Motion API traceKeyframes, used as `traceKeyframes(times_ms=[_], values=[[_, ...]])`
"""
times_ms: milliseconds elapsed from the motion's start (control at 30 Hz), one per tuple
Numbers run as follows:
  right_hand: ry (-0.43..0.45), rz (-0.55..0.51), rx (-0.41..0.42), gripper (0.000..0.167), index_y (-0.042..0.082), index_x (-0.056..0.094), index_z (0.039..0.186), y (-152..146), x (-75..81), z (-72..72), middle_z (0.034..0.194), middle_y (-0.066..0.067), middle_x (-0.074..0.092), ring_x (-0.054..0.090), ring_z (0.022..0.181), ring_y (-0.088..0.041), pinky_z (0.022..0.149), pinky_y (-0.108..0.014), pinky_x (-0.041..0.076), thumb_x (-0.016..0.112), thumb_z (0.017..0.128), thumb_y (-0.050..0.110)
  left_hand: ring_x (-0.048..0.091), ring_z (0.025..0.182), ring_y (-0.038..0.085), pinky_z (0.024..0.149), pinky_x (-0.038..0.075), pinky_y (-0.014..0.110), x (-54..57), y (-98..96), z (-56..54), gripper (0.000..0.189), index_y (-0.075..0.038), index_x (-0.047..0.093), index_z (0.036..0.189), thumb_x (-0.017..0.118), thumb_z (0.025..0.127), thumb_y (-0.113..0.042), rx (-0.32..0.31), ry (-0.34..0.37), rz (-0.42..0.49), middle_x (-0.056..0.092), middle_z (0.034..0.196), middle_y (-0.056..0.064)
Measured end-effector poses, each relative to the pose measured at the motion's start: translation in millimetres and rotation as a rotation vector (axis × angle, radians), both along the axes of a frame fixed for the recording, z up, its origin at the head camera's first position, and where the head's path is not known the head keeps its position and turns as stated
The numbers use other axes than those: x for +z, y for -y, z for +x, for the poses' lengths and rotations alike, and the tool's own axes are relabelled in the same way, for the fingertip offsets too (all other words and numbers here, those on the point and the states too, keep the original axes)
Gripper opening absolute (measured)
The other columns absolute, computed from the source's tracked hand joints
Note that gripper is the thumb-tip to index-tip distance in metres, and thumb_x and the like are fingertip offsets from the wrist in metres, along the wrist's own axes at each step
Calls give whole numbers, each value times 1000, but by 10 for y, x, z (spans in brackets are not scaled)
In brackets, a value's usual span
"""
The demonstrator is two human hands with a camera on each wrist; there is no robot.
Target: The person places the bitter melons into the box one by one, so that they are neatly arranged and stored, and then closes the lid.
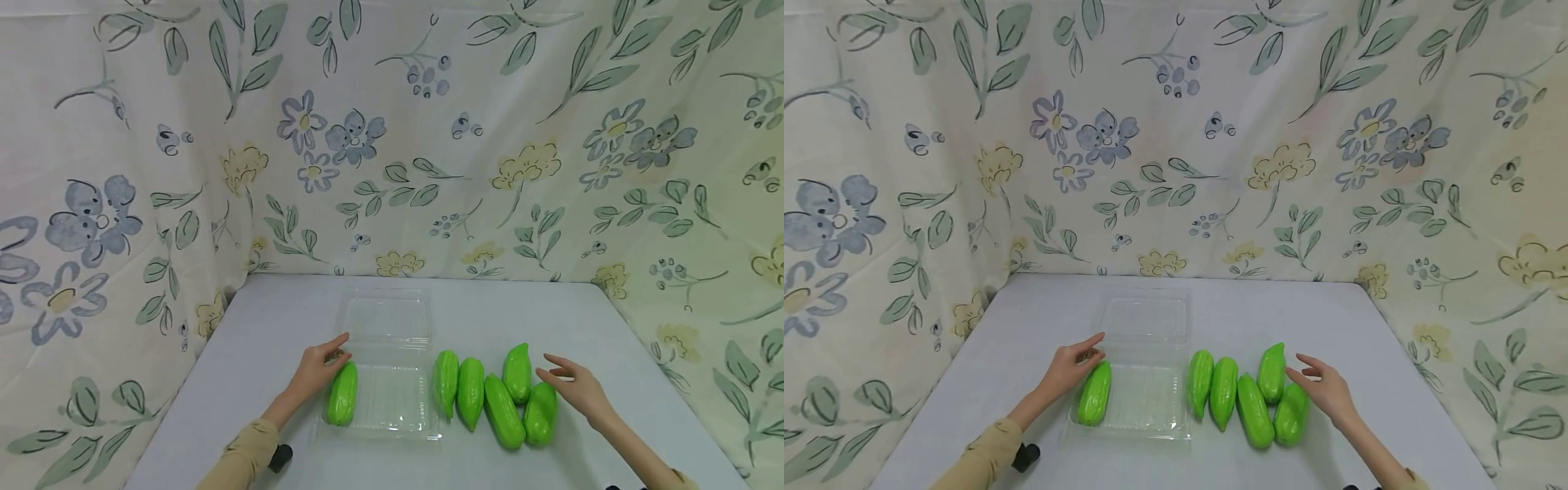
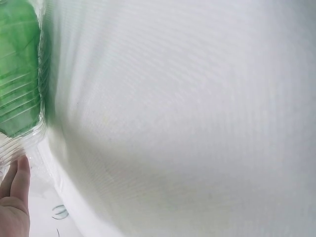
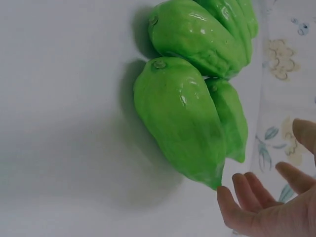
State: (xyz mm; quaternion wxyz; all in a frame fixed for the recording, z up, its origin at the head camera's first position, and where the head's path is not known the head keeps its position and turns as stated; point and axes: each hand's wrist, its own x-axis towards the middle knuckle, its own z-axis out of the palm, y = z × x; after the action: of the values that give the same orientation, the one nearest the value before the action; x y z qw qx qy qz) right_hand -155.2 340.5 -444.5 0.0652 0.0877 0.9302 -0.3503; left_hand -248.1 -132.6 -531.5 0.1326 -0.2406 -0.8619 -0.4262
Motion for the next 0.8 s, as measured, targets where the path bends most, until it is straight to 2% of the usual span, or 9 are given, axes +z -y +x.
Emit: traceKeyframes(times_ms=[100,200,333,433,667,800], values=[[23,12,-15,67,-2,36,143,-45,-29,3,130,-35,49,46,120,-53,85,-55,48,53,95,43,71,89,22,80,55,42,-3,-1,-6,44,-4,58,129,67,88,-17,-2,-2,2,73,97,13],[35,7,-26,67,-4,37,142,-79,-66,21,130,-37,47,47,117,-53,82,-48,52,54,95,42,71,89,22,80,55,41,-12,-1,-14,44,-3,58,129,67,88,-16,-3,-7,1,73,98,14],[50,4,-35,66,-5,39,140,-107,-117,47,128,-39,48,56,107,-47,71,-35,53,55,95,40,71,88,21,78,56,40,-22,2,-17,43,-3,59,128,68,88,-16,-5,-18,-5,73,98,15],[64,2,-40,64,-5,42,138,-120,-155,56,124,-39,50,59,100,-40,67,-32,52,56,94,40,70,87,21,77,56,39,-21,2,-16,43,-3,59,128,68,88,-15,-5,-19,-9,73,96,14],[133,-52,-38,64,-5,41,138,-116,-241,62,123,-41,47,58,102,-42,72,-42,56,57,94,38,71,86,22,76,56,40,-9,-8,-4,44,1,59,126,69,86,-13,5,-40,-3,72,99,16],[158,-105,-36,67,-6,38,140,-105,-287,71,122,-41,47,59,101,-39,74,-42,56,61,92,36,71,85,23,74,56,40,-8,-18,-4,44,0,60,126,70,85,-12,11,-54,2,72,101,17]])
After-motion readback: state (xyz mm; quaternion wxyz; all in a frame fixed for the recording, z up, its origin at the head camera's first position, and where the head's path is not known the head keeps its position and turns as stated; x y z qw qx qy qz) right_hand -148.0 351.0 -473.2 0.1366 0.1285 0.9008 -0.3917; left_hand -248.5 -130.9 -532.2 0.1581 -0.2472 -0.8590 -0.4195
